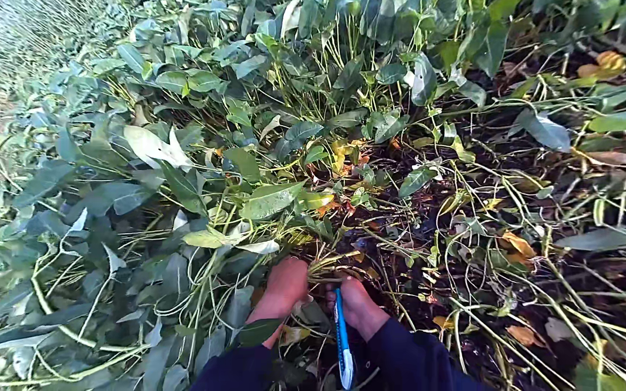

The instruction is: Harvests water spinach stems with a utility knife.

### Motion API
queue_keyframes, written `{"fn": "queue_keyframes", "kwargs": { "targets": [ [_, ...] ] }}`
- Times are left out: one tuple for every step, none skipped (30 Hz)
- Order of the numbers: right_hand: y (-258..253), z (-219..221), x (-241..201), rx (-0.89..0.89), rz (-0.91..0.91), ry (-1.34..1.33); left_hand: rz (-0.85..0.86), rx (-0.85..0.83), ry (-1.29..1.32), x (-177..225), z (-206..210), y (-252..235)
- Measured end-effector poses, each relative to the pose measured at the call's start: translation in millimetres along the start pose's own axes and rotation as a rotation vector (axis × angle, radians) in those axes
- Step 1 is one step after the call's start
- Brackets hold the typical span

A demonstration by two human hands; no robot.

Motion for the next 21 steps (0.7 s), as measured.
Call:
{"fn": "queue_keyframes", "kwargs": {
  "targets": [
    [-1.0,1.7,-0.4,-0.024,-0.009,0.033,0.004,0.006,0.018,-1.1,-4.2,1.0],
    [-0.1,2.2,-0.5,-0.045,-0.02,0.101,0.004,0.013,0.036,-2.9,-8.3,1.0],
    [3.5,2.4,0.2,-0.076,-0.022,0.197,-0.004,0.024,0.068,-6.9,-12.7,0.9],
    [9.3,1.7,2.0,-0.11,-0.011,0.27,-0.011,0.042,0.126,-13.4,-18.1,0.8],
    [15.6,0.0,4.6,-0.142,0.007,0.298,-0.01,0.073,0.21,-21.4,-25.1,1.6],
    [22.4,-3.0,7.9,-0.163,0.026,0.276,0.002,0.119,0.3,-30.1,-32.5,3.4],
    [28.5,-7.6,12.3,-0.164,0.048,0.218,0.02,0.142,0.373,-38.7,-36.6,3.8],
    [33.2,-12.0,17.5,-0.154,0.069,0.147,0.035,0.135,0.424,-47.0,-37.3,3.0],
    [35.9,-15.0,22.7,-0.141,0.097,0.085,0.046,0.115,0.449,-54.7,-35.9,1.1],
    [37.0,-15.9,26.3,-0.14,0.118,0.043,0.054,0.093,0.452,-60.8,-33.3,-1.2],
    [36.4,-15.6,28.0,-0.136,0.129,0.019,0.056,0.07,0.45,-64.2,-30.3,-3.0],
    [33.6,-14.4,27.6,-0.124,0.129,0.004,0.065,0.06,0.438,-64.4,-27.4,-5.9],
    [30.3,-13.2,26.0,-0.098,0.119,-0.008,0.08,0.065,0.399,-60.0,-24.3,-8.3],
    [27.3,-11.0,23.7,-0.075,0.107,-0.017,0.099,0.076,0.333,-50.4,-20.6,-10.0],
    [24.3,-8.9,20.8,-0.051,0.094,-0.025,0.126,0.069,0.244,-37.8,-15.4,-14.1],
    [22.4,-7.6,18.2,-0.027,0.088,-0.031,0.156,0.034,0.142,-23.4,-7.9,-19.5],
    [21.7,-8.2,17.0,0.005,0.092,-0.036,0.188,-0.007,0.045,-9.1,1.0,-24.9],
    [21.8,-10.6,17.2,0.033,0.095,-0.053,0.219,-0.04,-0.022,3.2,9.5,-29.9],
    [22.2,-14.2,18.8,0.05,0.1,-0.075,0.241,-0.063,-0.062,12.8,15.7,-33.5],
    [22.3,-17.4,21.7,0.058,0.108,-0.093,0.259,-0.08,-0.087,19.0,19.8,-36.5],
    [21.7,-19.8,25.1,0.057,0.114,-0.111,0.269,-0.09,-0.107,22.1,22.6,-39.0]
  ]
}}
Point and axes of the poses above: each hand's wrist, its own y-axis away from the middle knuckle, its own z-axis out of the palm, x = y × z, the point moved 10 cm from there along -y, towards the middle knuckle, and after that the axes turned 3 degrees about -x, right-handed, at the moved point
